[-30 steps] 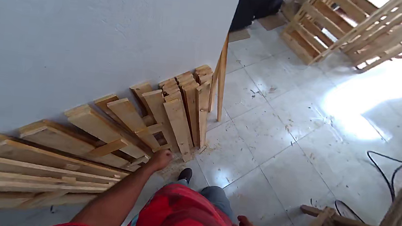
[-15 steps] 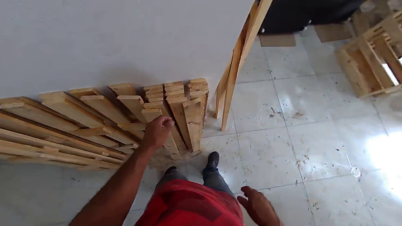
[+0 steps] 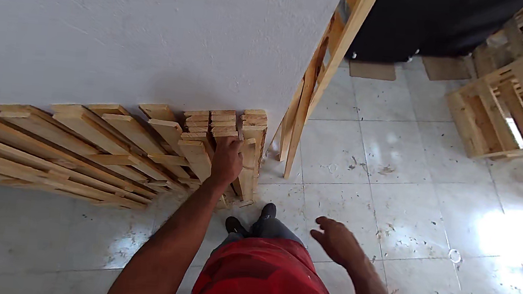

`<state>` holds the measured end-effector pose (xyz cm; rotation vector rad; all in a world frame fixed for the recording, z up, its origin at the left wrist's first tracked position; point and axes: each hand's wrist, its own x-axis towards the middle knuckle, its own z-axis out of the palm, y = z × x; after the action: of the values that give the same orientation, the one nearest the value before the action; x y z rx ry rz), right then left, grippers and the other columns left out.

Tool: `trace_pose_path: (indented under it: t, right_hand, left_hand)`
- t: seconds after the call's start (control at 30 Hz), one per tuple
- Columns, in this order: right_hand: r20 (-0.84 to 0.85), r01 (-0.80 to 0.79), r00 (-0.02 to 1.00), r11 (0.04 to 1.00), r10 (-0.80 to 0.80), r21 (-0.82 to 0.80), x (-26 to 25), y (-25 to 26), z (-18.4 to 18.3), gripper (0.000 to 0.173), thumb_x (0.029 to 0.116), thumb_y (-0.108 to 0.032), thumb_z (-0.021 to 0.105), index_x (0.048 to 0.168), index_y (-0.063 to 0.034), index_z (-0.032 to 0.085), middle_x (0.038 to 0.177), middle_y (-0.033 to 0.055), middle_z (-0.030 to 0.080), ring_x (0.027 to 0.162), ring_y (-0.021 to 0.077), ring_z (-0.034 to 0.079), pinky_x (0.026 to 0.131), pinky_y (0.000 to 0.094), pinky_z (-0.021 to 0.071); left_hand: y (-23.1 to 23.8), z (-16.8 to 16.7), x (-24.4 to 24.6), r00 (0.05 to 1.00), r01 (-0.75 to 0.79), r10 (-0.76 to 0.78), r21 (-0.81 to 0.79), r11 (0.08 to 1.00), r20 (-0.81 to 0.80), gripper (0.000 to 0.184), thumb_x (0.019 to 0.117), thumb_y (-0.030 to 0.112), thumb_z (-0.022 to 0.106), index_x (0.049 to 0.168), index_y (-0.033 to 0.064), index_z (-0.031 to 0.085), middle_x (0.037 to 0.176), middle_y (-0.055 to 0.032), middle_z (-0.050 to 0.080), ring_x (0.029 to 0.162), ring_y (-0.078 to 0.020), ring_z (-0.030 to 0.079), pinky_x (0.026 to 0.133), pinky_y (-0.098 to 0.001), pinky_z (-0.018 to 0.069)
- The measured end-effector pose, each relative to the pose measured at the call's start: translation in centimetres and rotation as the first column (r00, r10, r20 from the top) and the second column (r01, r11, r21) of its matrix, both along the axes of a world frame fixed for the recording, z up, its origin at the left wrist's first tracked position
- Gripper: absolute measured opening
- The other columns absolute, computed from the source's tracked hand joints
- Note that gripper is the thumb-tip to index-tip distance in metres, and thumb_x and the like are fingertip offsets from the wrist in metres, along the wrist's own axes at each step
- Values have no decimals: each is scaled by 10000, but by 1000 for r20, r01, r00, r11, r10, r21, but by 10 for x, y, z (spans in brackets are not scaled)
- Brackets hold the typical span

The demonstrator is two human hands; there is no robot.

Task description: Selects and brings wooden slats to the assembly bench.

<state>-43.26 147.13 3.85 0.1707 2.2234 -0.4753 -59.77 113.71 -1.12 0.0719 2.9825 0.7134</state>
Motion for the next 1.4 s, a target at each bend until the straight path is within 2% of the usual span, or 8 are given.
trace_pose_path:
  t: [0.2,0.27,0.37,0.43,0.5,0.63,0.93,1.4]
  right_hand:
    - [-103,-135,988,972,117,-192,-27,-73,-1,520,981,-464,618,1391,-144,606,1319,122,651,1116,294,679,967,544,551]
    - [-200,-159,973,966,118,-202,-45,-87,1,640,952,-470,678,1488,-166,507,1407,133,582,1074,296,687,921,523,574]
    - [-328,-247,928,950,176,-191,-78,-101,-16,831,880,-474,771,1565,-187,397,1487,140,513,1106,307,678,889,509,593]
    - [-292,-383,900,908,324,-172,-99,-105,-29,695,920,-434,734,1501,-149,480,1412,158,569,1180,343,642,944,544,560]
    - [-241,-528,839,837,487,-146,-119,-109,-36,416,977,-411,647,1269,-115,643,1216,145,670,1116,343,664,912,563,552]
    - [-209,-647,761,744,614,-168,-156,-106,-36,391,1002,-444,608,1197,-115,691,1134,130,698,1070,333,678,880,569,549]
    - [-308,-671,734,714,605,-197,-221,-120,-22,415,993,-487,612,1122,-104,705,1024,148,706,971,350,698,804,595,558]
    - [-304,-527,832,832,464,-173,-250,-122,-23,448,926,-522,701,1163,-143,673,914,116,721,871,333,714,737,581,568]
  left_hand:
    - [9,7,58,997,23,-34,151,988,70,198,1011,122,602,1137,89,751,1333,-152,618,1224,-296,615,1043,-465,531]
    - [14,7,83,992,34,-58,203,979,113,215,1002,163,651,1187,94,736,1259,-103,687,1227,-268,626,1077,-465,508]
    - [27,6,106,976,-83,11,321,943,219,500,919,226,788,1370,107,609,1207,-21,729,1178,-207,657,1039,-463,532]
    - [35,3,113,962,-160,61,368,916,268,434,901,240,807,1303,145,674,1205,9,733,1178,-169,659,1051,-450,526]
    - [40,1,115,953,-235,129,398,887,275,323,907,247,798,1216,172,743,1225,11,726,1155,-146,671,1029,-422,548]
    - [48,-7,109,950,-313,264,480,819,168,255,899,232,801,1143,161,785,1369,-28,659,1165,-148,670,983,-387,580]
    - [48,20,51,909,-416,392,394,820,144,253,914,199,790,1151,113,764,1211,-105,686,1055,-196,695,931,-399,601]
    - [37,28,3,831,-551,397,473,688,390,291,900,218,813,1163,120,737,1135,-58,709,1025,-147,696,952,-378,584]
